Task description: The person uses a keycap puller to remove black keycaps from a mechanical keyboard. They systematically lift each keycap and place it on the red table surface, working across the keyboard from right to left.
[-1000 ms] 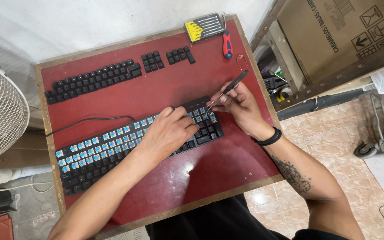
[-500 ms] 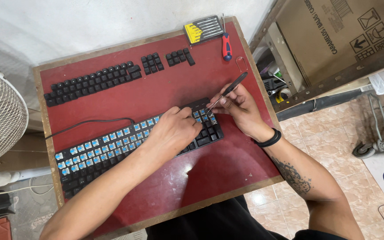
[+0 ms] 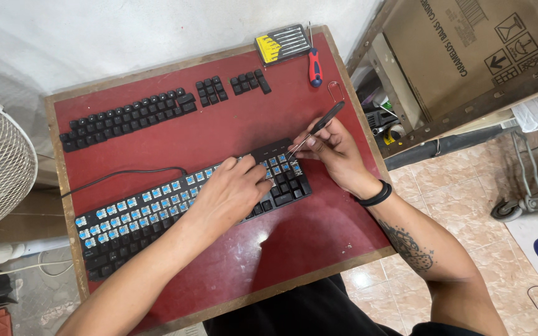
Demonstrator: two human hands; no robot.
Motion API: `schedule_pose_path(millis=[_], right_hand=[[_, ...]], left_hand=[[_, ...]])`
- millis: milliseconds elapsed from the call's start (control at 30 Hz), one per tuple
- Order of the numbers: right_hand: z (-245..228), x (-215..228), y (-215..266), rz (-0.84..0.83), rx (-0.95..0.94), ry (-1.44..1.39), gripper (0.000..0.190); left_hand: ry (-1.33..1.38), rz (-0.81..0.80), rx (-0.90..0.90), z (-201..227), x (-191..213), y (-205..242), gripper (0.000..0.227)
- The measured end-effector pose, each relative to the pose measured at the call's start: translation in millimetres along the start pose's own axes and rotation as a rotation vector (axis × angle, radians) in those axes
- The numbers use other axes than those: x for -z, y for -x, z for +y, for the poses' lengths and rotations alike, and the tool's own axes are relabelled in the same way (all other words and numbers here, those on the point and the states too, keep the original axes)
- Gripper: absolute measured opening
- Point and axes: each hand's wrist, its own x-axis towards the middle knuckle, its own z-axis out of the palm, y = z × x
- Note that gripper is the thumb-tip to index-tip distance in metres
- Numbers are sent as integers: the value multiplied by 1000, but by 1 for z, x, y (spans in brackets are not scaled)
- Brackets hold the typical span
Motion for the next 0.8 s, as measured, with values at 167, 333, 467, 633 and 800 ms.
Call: schedule_pose_path(millis=[167,333,467,633,800], right_hand=[[3,-4,1,-1,4,2,25],[7,-2,2,-16,37,33,27],[1,-11,8,-51,68,81,29],[3,-13,9,-32,35,57,29],[15,-11,8,-27,-2,-35,28]], left_hand=[[-14,-46,27,1,27,-2,14],[88,-60,113,-10,22,-13,17],[317,37,242,-19,19,-33,9],[423,127,229,-18,11,-41,20],[447,217,206,-15,10,-39,15]])
